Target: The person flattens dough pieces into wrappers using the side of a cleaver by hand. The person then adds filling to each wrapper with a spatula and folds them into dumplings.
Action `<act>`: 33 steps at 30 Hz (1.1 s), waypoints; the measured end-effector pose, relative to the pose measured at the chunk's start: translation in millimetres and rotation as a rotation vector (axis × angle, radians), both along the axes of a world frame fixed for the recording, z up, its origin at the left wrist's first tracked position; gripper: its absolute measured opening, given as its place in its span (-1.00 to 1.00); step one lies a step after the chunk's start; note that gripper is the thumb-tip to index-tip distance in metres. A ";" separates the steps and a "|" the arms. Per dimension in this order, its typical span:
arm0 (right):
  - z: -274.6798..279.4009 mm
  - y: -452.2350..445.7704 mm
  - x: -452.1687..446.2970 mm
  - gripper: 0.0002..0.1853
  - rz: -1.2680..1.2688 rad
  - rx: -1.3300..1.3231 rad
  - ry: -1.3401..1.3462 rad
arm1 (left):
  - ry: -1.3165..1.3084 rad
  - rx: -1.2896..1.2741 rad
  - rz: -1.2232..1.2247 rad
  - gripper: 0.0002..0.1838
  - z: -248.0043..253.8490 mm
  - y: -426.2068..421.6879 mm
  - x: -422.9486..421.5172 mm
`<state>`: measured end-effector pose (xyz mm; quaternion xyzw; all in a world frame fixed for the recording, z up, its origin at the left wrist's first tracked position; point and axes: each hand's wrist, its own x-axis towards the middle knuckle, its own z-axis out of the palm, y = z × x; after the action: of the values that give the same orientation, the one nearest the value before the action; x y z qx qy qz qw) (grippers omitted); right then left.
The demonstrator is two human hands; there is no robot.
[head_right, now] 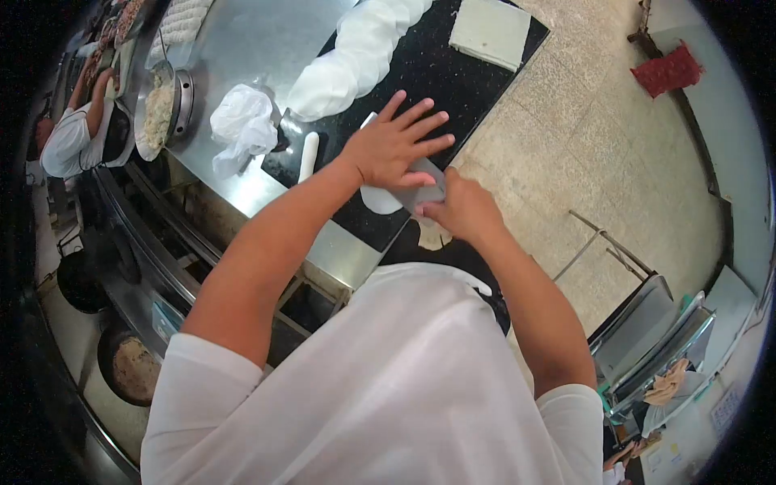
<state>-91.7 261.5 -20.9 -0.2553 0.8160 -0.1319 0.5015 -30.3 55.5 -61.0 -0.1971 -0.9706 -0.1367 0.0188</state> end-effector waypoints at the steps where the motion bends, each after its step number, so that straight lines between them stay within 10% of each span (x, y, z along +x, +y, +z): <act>1: -4.1 22.1 19.3 -0.25 0.001 -0.070 0.016 | -0.045 0.028 0.012 -0.25 -1.7 14.0 16.3; 33: 2.4 24.5 19.0 -0.27 -0.038 -0.112 0.155 | 0.084 0.077 0.035 -0.29 -11.9 11.8 -12.2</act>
<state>-72.7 286.1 -18.5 -0.2771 0.8483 -0.1667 0.4194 -42.4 67.3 -72.9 -0.1849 -0.9663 -0.1652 0.0695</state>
